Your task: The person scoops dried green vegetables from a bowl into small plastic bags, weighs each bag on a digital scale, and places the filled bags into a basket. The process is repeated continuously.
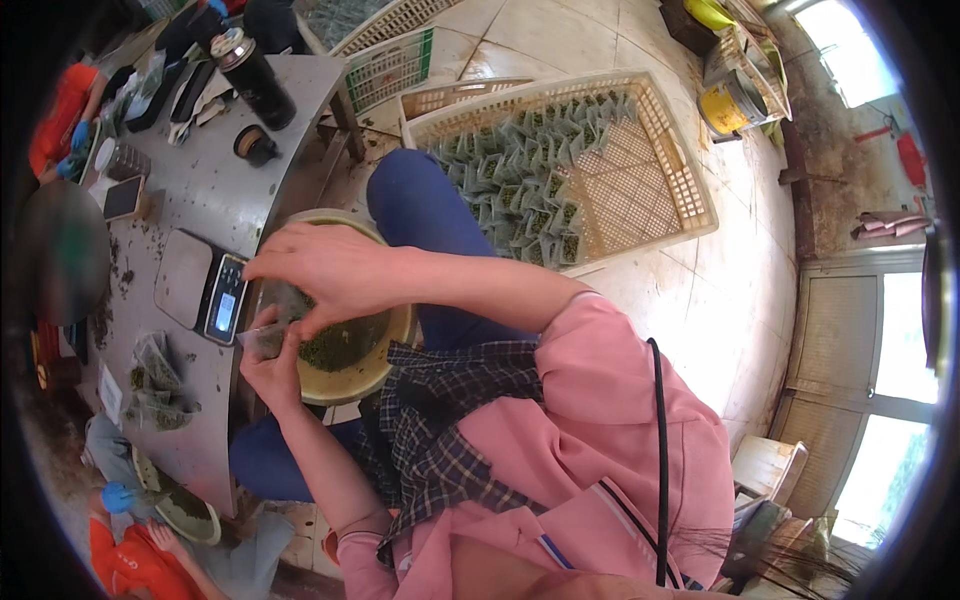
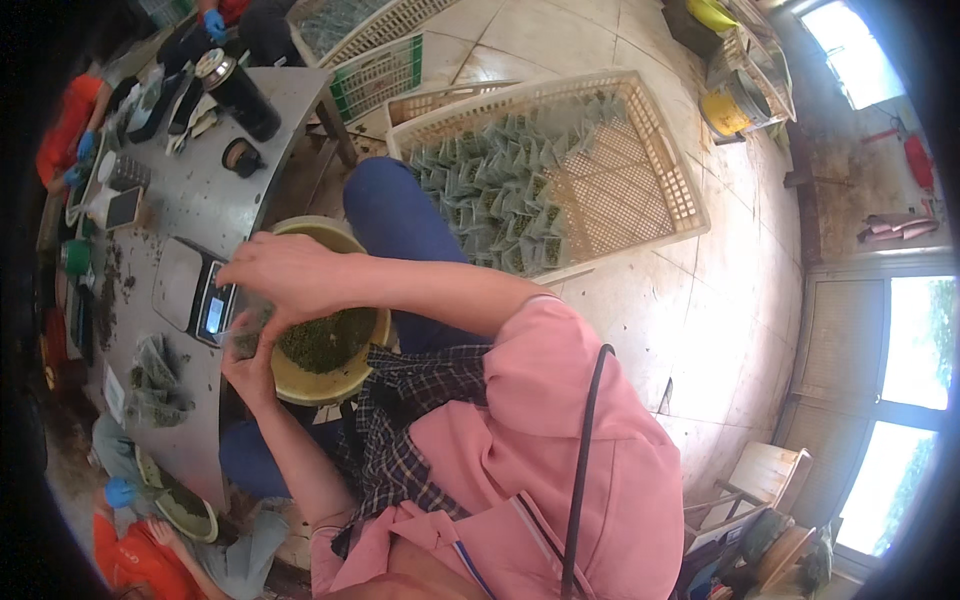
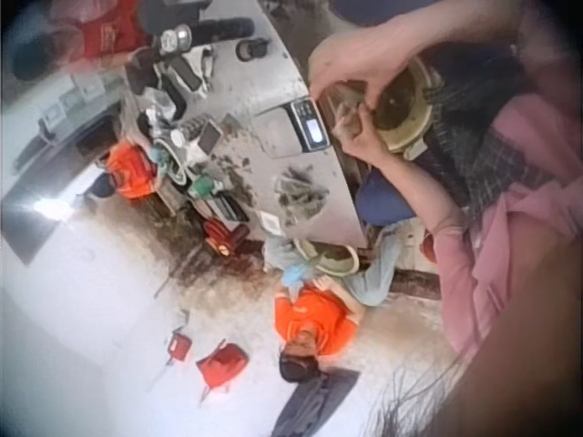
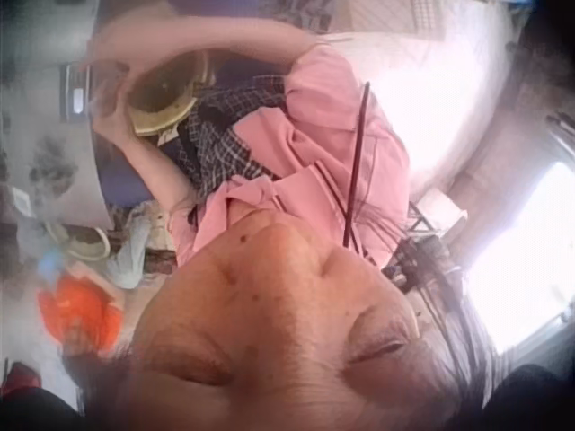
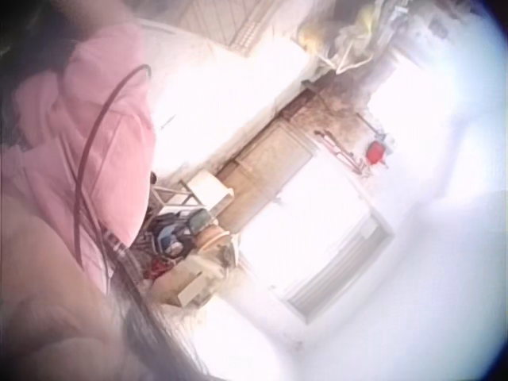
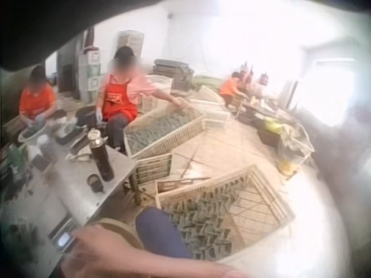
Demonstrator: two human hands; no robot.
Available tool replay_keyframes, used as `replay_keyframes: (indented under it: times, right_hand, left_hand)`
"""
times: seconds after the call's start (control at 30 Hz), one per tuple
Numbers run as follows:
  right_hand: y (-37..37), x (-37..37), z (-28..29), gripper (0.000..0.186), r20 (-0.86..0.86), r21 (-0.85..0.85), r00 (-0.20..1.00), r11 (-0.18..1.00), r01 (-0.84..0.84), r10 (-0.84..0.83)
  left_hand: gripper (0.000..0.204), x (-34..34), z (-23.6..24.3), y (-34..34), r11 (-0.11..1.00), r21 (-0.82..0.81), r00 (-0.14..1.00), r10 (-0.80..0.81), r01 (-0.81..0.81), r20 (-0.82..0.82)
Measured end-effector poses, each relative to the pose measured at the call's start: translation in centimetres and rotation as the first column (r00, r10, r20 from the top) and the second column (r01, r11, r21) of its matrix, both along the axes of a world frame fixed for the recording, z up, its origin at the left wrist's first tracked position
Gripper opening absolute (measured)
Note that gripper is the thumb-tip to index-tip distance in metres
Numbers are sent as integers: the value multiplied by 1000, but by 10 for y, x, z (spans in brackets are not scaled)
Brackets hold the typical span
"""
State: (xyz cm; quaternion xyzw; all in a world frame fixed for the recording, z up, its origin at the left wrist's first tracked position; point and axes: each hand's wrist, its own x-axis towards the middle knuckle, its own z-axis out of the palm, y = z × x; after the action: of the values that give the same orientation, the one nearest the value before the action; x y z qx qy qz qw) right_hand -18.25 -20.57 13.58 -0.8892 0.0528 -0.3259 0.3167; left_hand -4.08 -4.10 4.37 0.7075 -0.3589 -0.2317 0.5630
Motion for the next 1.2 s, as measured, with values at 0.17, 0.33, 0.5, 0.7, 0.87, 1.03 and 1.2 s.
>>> replay_keyframes:
  times: [0.17,0.33,0.5,0.7,0.87,1.03,1.2]
  right_hand:
    - [-37,-97,-23,26,-172,442,974,872,211,-148]
    - [-91,-238,-31,13,-66,653,630,444,614,-774]
    - [-195,-402,-141,19,-14,608,141,103,788,-990]
    - [-291,-498,-249,22,-247,299,-285,-353,887,-926]
    - [-311,-440,-262,33,-449,266,-234,-379,887,-862]
    - [-330,-467,-250,52,-620,-210,-141,-10,978,-772]
    - [-270,-399,-227,59,-516,359,234,39,932,-824]
  left_hand:
    - [69,-75,56,-66,909,-109,914,-405,402,1]
    - [42,-55,19,-87,958,-20,952,-286,286,-107]
    - [29,-16,-43,-53,979,96,974,-165,181,-154]
    - [25,-14,-86,-23,978,184,978,-58,95,-199]
    - [25,-17,-101,3,973,229,985,14,25,-170]
    - [23,-19,-111,2,974,228,991,26,4,-131]
    - [25,9,-78,21,973,215,990,108,-85,-95]
